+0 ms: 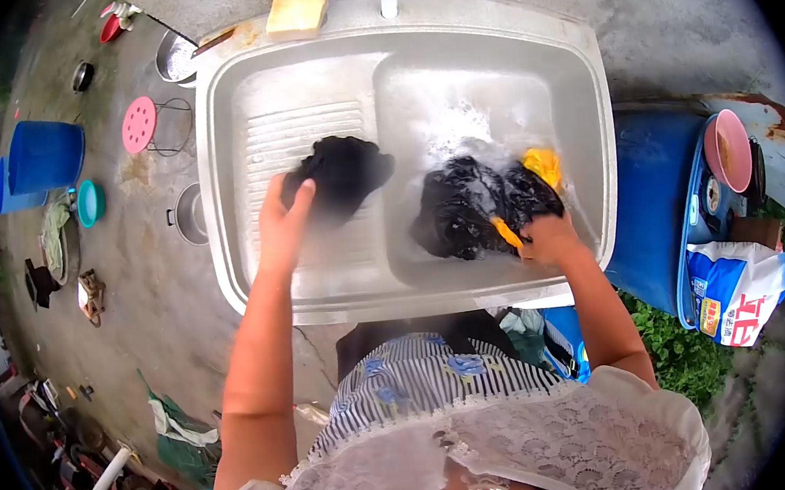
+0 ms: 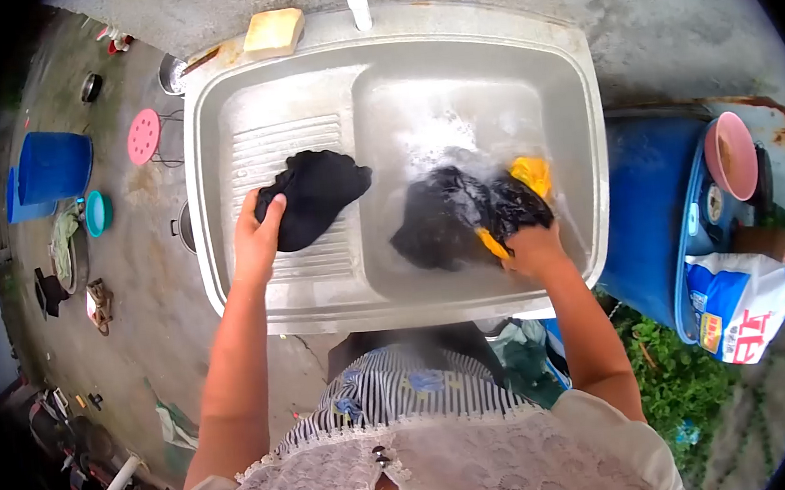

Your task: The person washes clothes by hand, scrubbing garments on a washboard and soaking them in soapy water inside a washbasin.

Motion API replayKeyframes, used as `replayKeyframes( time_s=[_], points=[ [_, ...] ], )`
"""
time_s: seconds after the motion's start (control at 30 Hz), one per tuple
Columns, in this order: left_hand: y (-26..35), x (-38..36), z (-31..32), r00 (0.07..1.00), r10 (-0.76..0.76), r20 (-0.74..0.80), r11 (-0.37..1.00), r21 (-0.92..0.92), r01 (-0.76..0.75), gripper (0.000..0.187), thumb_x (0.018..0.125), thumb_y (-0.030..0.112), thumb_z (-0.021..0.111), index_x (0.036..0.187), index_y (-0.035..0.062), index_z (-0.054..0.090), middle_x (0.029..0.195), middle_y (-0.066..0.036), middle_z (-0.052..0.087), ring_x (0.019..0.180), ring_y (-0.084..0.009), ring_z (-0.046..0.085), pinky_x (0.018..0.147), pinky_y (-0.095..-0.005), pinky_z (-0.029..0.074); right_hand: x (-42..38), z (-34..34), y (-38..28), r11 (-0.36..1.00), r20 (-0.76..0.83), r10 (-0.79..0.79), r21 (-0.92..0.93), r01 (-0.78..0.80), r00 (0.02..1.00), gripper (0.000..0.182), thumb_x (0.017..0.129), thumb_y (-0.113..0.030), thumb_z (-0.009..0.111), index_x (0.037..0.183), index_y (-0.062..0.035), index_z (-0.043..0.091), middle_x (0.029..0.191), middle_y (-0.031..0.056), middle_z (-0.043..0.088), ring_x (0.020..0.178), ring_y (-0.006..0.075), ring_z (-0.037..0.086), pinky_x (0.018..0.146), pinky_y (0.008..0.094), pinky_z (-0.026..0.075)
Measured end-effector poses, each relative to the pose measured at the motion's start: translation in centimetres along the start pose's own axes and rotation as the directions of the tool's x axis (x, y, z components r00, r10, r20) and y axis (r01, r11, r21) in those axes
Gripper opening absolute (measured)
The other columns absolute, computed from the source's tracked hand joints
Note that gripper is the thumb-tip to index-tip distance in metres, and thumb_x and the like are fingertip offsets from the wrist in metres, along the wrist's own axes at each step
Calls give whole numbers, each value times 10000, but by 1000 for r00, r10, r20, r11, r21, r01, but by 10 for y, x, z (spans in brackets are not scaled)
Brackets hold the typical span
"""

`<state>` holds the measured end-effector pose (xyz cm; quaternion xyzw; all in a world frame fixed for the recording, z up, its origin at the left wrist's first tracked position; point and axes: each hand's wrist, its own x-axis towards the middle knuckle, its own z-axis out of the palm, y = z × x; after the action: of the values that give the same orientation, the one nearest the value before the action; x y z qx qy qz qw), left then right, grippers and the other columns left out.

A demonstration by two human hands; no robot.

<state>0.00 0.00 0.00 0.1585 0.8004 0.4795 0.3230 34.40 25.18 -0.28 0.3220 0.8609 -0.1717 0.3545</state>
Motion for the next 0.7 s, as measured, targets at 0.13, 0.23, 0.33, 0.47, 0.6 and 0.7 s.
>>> replayKeyframes(
  time_s=[0.13, 0.23, 0.33, 0.47, 0.6, 0.7],
  points=[
    [54, -22, 51, 966, -24, 259, 837, -523, 161, 529, 940, 300, 631, 1318, -41, 486, 1211, -120, 602, 1099, -185, 588, 920, -309, 477, 5, -35, -45, 559, -488, -98, 694, 454, 867, 695, 887, -327, 686, 1488, -174, 372, 1499, 133, 409, 1361, 305, 415, 1065, 430, 380],
    [90, -29, 78, 872, 49, 487, 660, -671, 338, 524, 959, 310, 612, 1357, -2, 476, 1264, -114, 590, 1156, -199, 575, 977, -357, 462, 34, -49, -89, -245, -154, -173, 964, 109, 973, 853, 884, -290, 712, 1548, -163, 191, 1534, 142, 328, 1368, 288, 380, 1063, 393, 373],
    [99, -5, 89, 805, 131, 579, 534, -725, 435, 531, 961, 343, 608, 1383, 48, 480, 1313, -101, 581, 1209, -211, 559, 1024, -390, 441, 55, -60, -62, -325, -262, 60, 907, 267, 963, 834, 869, -216, 731, 1520, -83, 227, 1432, 155, 433, 1270, 282, 475, 1022, 432, 419],
    [85, 20, 107, 899, -86, 429, 529, -745, 406, 558, 928, 225, 660, 1400, 66, 409, 1323, -126, 547, 1190, -266, 568, 1012, -445, 452, 56, -80, 0, -270, -341, 378, 849, 455, 861, 678, 851, -238, 760, 1370, -47, 368, 1246, 159, 521, 1064, 285, 594, 787, 426, 539],
    [68, 32, 138, 956, -240, 168, 768, -570, 293, 628, 876, 26, 682, 1393, 49, 326, 1309, -202, 460, 1116, -290, 587, 956, -444, 503, 97, -61, 51, 463, -505, 557, 848, 258, 659, 564, 830, -212, 756, 1296, -101, 458, 1208, 161, 524, 1083, 321, 575, 856, 485, 511],
    [39, 29, 163, 995, 101, -4, 988, 120, -100, 586, 847, 6, 674, 1362, 53, 396, 1318, -208, 447, 1129, -305, 576, 976, -421, 493, 133, -49, 51, 872, -754, 406, 488, 27, 516, 577, 795, -232, 758, 1311, -181, 506, 1285, 151, 515, 1220, 386, 471, 1027, 537, 384]
  ],
)
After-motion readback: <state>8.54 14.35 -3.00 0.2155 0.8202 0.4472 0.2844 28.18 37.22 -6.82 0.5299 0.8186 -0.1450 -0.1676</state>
